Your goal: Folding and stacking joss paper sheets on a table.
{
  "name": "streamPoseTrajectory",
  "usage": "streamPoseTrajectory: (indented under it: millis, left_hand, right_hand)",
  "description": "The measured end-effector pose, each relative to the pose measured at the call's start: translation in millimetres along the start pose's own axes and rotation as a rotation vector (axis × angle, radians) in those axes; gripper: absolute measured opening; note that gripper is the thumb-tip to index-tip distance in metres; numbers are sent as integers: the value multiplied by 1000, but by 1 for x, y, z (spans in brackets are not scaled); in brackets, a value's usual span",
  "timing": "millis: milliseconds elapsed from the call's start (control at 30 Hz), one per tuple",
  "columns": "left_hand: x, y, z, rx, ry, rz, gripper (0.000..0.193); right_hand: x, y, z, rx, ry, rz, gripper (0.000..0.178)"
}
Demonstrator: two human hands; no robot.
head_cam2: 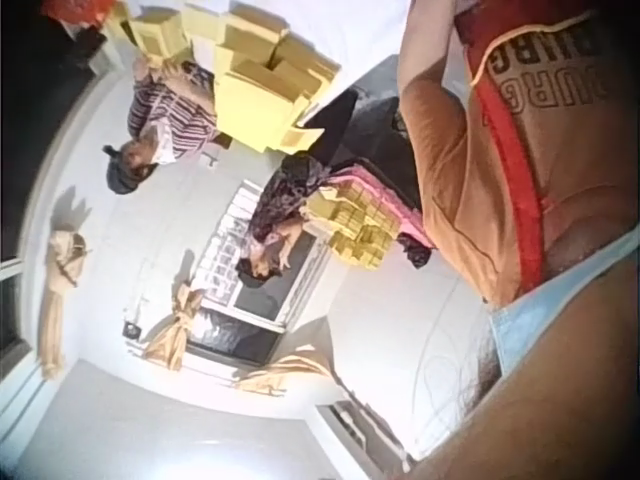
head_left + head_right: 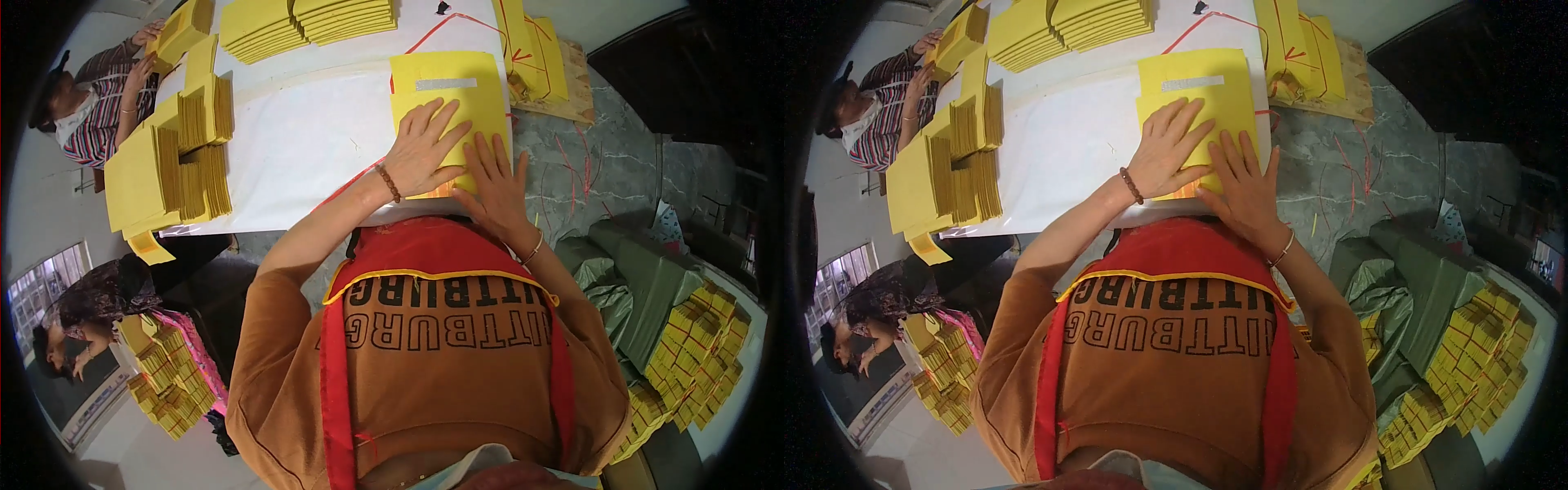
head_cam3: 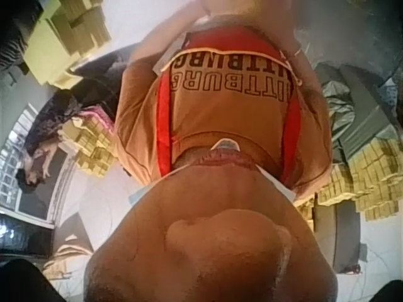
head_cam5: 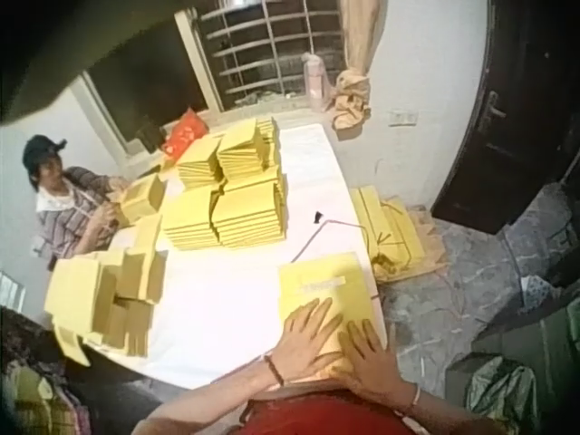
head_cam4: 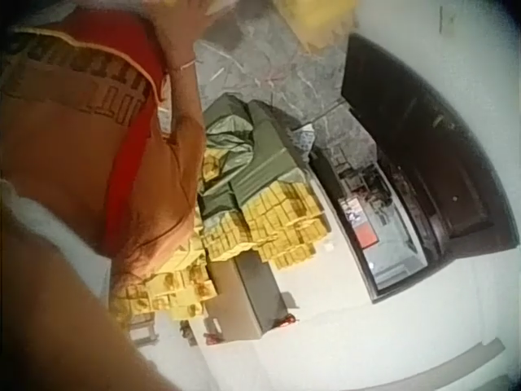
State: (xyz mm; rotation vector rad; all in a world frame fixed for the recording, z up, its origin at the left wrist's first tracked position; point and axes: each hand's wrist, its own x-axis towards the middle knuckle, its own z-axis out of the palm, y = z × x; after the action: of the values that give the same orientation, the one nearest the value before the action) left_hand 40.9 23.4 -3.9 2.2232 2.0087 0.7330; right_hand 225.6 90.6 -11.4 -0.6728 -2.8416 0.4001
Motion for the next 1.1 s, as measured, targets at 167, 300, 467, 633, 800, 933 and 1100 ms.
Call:
streamPoseTrajectory:
  millis: [167, 300, 467, 633, 800, 933, 1100]
  left_hand:
    - [-1, 1, 2, 82, -25, 75, 58]
    - [-2, 11, 7, 323, 14, 151, 55]
    - [-1, 4, 5, 345, 55, 101, 56]
    - [-20, -32, -55, 184, 326, 75, 59]
    - [-77, -114, -60, 414, 277, -104, 55]
    - [-119, -155, -30, 458, 93, -172, 54]
    - [-138, -158, -8, 384, -19, -232, 48]
  right_hand:
    - [0, 12, -3, 332, -60, 72, 65]
    - [3, 17, -7, 1114, 56, 218, 60]
    - [11, 15, -30, 1358, 170, 330, 54]
    - [7, 21, -35, 1243, 325, 291, 55]
    - [3, 22, -18, 1193, 256, 379, 47]
    - [7, 26, -11, 951, 258, 377, 37]
    - [13, 22, -16, 778, 230, 254, 32]
